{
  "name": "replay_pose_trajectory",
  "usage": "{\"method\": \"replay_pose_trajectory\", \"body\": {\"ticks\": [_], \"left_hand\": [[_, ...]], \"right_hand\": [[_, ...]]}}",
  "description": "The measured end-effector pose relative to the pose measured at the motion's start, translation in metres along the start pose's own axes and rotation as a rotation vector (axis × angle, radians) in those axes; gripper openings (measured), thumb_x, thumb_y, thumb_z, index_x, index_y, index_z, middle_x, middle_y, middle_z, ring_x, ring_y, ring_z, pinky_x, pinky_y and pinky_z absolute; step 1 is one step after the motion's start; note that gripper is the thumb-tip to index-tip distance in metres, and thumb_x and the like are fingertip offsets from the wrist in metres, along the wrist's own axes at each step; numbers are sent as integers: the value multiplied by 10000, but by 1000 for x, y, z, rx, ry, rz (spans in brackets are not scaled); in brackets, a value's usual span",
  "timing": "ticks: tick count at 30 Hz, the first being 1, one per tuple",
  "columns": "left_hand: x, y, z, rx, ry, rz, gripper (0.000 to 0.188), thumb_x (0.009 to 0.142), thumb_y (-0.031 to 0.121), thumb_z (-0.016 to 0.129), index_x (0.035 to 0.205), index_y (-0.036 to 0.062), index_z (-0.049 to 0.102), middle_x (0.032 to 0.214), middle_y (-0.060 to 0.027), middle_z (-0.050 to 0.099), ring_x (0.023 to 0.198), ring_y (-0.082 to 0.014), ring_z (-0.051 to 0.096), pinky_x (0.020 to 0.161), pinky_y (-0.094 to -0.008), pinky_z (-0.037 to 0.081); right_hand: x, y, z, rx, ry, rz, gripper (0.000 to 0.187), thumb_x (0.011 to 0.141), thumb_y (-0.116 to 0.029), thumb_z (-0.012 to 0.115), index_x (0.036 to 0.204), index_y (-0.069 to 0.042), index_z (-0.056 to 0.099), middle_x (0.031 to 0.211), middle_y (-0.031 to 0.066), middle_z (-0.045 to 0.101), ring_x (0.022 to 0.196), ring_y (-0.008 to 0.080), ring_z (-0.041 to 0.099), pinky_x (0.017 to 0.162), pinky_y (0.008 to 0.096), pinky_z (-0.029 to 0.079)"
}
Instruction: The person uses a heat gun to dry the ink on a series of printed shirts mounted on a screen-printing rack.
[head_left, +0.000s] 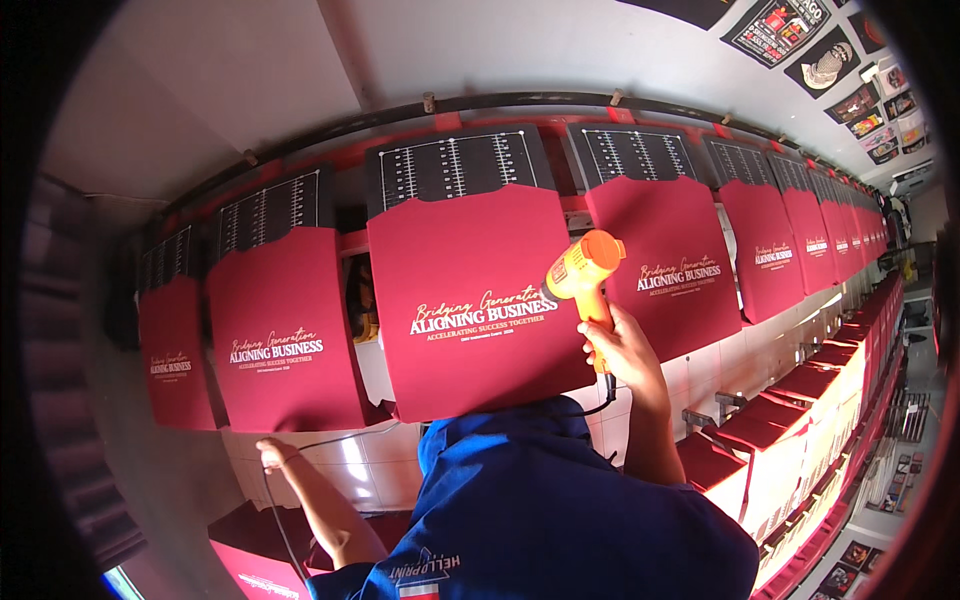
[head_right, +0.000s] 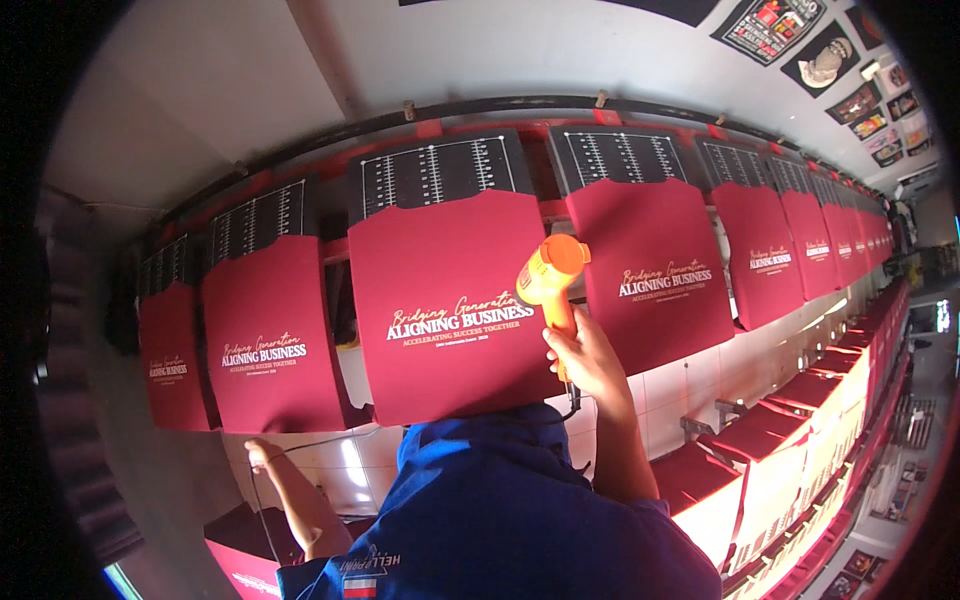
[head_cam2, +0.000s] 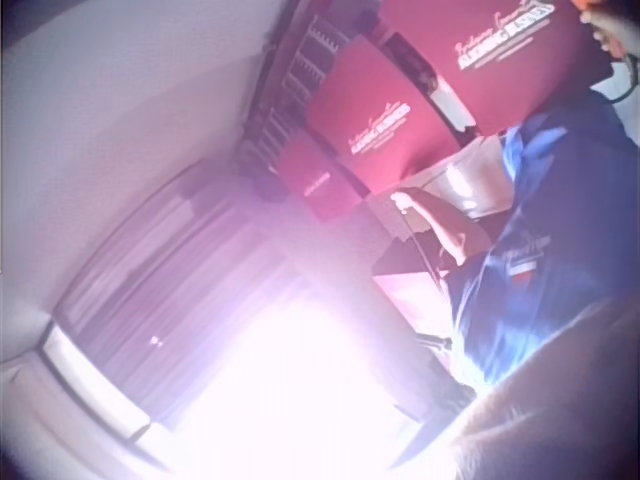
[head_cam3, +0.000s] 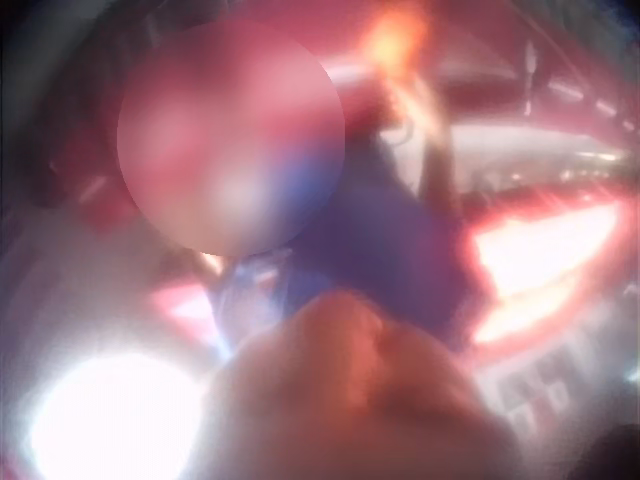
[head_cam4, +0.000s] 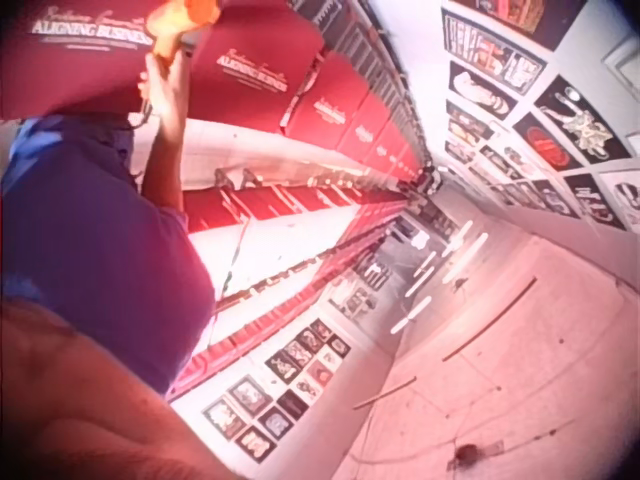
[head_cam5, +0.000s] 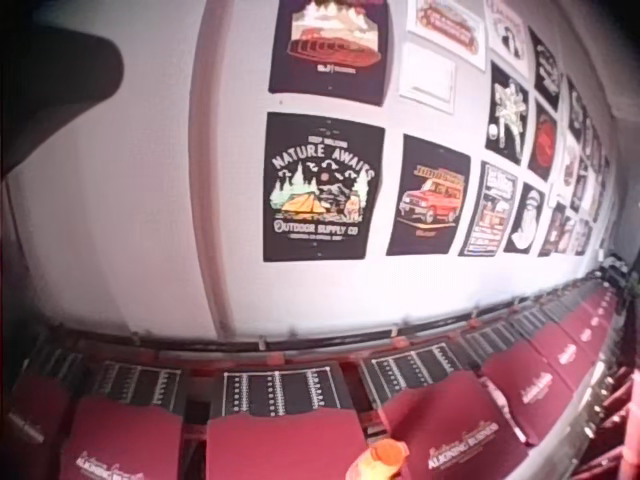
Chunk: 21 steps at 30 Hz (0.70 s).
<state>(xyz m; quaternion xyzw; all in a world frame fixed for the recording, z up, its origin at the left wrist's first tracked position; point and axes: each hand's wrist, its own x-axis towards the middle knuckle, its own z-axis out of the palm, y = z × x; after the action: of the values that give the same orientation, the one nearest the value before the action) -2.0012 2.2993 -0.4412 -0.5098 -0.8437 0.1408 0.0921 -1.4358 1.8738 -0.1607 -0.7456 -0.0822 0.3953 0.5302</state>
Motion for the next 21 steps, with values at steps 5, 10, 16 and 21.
{"method": "replay_pose_trajectory", "body": {"ticks": [5, 10, 16, 21], "left_hand": [[-51, 49, -28, -381, 59, -149, 630, 927, 426, 459, 1214, -131, 405, 1094, -297, 526, 948, -384, 618, 676, -539, 561], [-73, 74, -53, -502, 71, -202, 641, 927, 420, 435, 1136, -186, 439, 1085, -357, 476, 966, -438, 576, 705, -512, 565], [-83, 86, -68, -443, 69, -186, 698, 919, 415, 415, 1083, -264, 432, 1093, -420, 429, 968, -482, 549, 709, -486, 573], [-85, 93, -79, -409, 53, -218, 671, 924, 387, 389, 1054, -266, 476, 1114, -416, 432, 982, -477, 549, 713, -494, 570]], "right_hand": [[-2, 1, 9, -27, -6, -34, 253, 934, -118, 578, 1156, -27, 500, 823, 5, 541, 658, 77, 567, 561, 254, 517], [0, 6, 8, -13, -5, -16, 252, 931, -124, 582, 1146, -21, 501, 813, 7, 544, 656, 80, 571, 557, 257, 519], [-2, 8, 7, -61, 20, -40, 259, 927, -123, 587, 1148, -30, 492, 809, 2, 536, 656, 77, 565, 557, 261, 522], [-1, 9, 6, -33, -35, -40, 260, 926, -116, 586, 1153, -29, 493, 822, 1, 527, 655, 74, 557, 566, 256, 520]]}}
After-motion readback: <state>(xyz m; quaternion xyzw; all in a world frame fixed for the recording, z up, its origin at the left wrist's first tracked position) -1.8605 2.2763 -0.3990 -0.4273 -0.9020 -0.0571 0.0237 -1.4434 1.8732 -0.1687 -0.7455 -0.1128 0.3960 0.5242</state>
